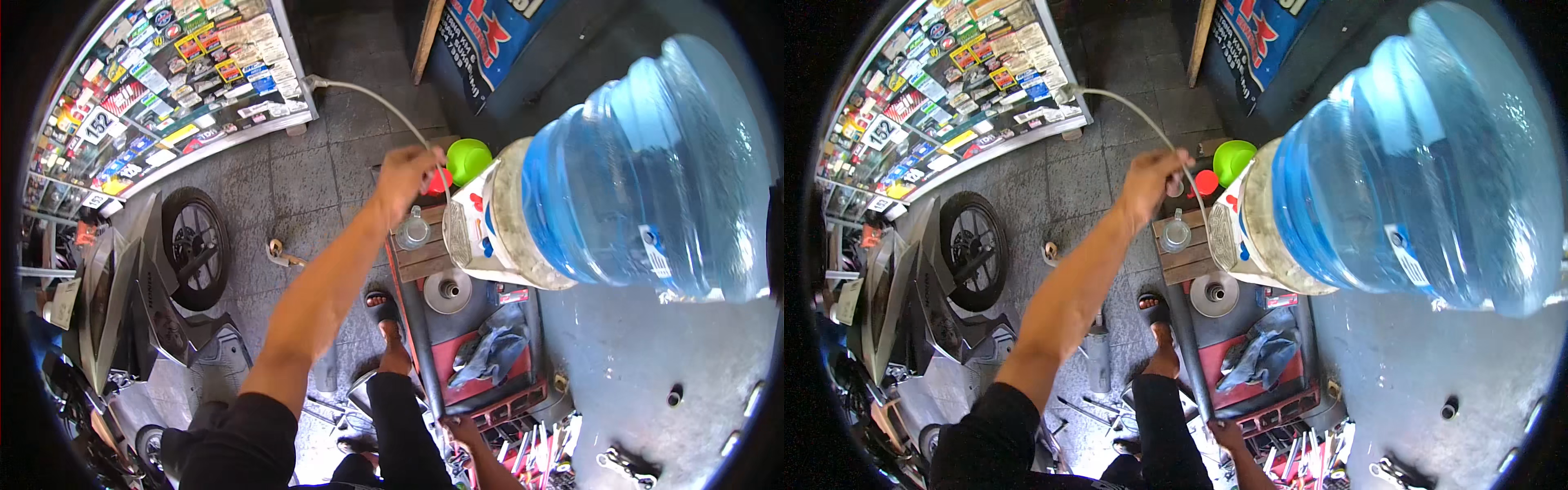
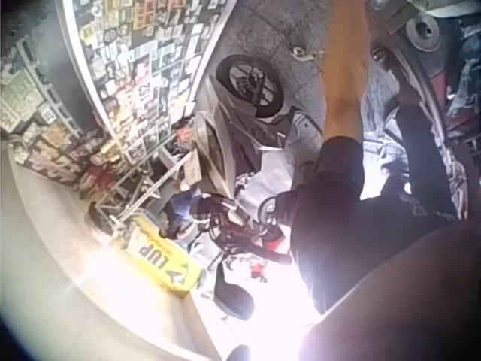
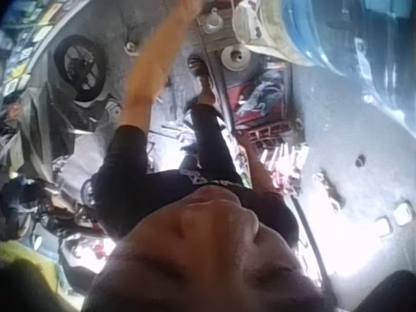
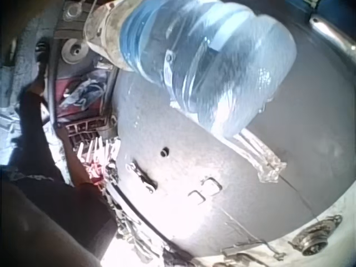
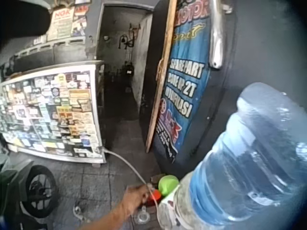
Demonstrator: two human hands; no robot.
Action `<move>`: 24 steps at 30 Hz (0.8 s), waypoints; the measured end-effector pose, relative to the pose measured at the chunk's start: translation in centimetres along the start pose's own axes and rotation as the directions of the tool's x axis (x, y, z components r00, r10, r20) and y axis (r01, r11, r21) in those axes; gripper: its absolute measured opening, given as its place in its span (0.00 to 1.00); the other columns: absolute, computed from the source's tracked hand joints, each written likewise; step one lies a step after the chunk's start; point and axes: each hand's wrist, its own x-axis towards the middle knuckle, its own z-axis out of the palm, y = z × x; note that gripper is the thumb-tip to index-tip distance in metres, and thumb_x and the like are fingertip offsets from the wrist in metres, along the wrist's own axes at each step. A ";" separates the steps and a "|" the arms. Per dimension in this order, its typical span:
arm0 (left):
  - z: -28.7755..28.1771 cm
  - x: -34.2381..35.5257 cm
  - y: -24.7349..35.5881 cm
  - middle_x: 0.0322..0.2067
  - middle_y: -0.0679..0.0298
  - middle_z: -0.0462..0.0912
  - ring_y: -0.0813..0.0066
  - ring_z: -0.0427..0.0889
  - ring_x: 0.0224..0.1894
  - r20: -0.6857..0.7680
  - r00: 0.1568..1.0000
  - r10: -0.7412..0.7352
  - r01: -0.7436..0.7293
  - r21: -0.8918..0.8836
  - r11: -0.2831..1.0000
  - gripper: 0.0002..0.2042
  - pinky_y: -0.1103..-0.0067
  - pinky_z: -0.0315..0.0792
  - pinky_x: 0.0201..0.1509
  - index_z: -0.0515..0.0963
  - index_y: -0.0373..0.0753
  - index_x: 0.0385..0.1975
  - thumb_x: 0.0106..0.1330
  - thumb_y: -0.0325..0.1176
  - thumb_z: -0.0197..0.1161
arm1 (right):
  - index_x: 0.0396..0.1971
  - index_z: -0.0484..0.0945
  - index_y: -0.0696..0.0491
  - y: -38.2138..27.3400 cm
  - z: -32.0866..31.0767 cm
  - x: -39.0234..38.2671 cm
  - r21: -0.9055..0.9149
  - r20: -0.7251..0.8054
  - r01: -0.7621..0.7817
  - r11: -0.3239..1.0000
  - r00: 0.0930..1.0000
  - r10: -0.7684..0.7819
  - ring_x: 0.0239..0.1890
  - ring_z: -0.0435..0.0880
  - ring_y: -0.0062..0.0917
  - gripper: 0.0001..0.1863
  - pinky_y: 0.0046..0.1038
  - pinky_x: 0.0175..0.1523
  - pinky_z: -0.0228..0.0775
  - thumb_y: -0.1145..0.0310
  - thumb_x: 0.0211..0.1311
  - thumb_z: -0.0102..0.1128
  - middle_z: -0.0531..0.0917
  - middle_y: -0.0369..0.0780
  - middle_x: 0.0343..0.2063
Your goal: The person pushes material into a motorcycle exhaust silencer using a T-wrench, unpacks new fiberglass wool from a plastic wrapper, plugs a power cord into an electrical socket, and packs the fiberglass wool into the silencer by hand.
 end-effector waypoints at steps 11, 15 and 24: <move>8.7 -33.4 -14.9 0.33 0.58 0.85 0.59 0.83 0.35 0.177 0.832 0.526 -0.526 0.554 0.645 0.10 0.68 0.75 0.39 0.86 0.39 0.40 0.59 0.30 0.72 | 0.51 0.79 0.56 -26.6 -11.4 -8.8 0.978 0.158 -0.095 0.185 0.918 -0.364 0.45 0.83 0.32 0.46 0.35 0.56 0.72 0.24 0.63 0.40 0.85 0.43 0.44; 8.9 -38.8 -18.4 0.32 0.57 0.83 0.57 0.81 0.33 0.317 0.821 0.474 -0.566 0.554 0.611 0.12 0.64 0.72 0.38 0.85 0.38 0.43 0.60 0.31 0.70 | 0.34 0.78 0.51 -20.8 -7.6 -6.7 0.993 0.121 -0.121 0.014 0.976 -0.181 0.41 0.83 0.37 0.27 0.43 0.53 0.75 0.38 0.70 0.50 0.84 0.42 0.38; 4.5 -49.9 -13.1 0.32 0.55 0.82 0.52 0.82 0.36 0.543 0.840 -0.018 -0.383 0.614 0.690 0.08 0.65 0.75 0.41 0.82 0.37 0.37 0.62 0.32 0.69 | 0.24 0.70 0.44 -13.6 -3.9 -13.6 0.996 0.019 -0.018 0.084 1.000 -0.007 0.24 0.73 0.26 0.18 0.33 0.31 0.68 0.49 0.71 0.55 0.73 0.36 0.20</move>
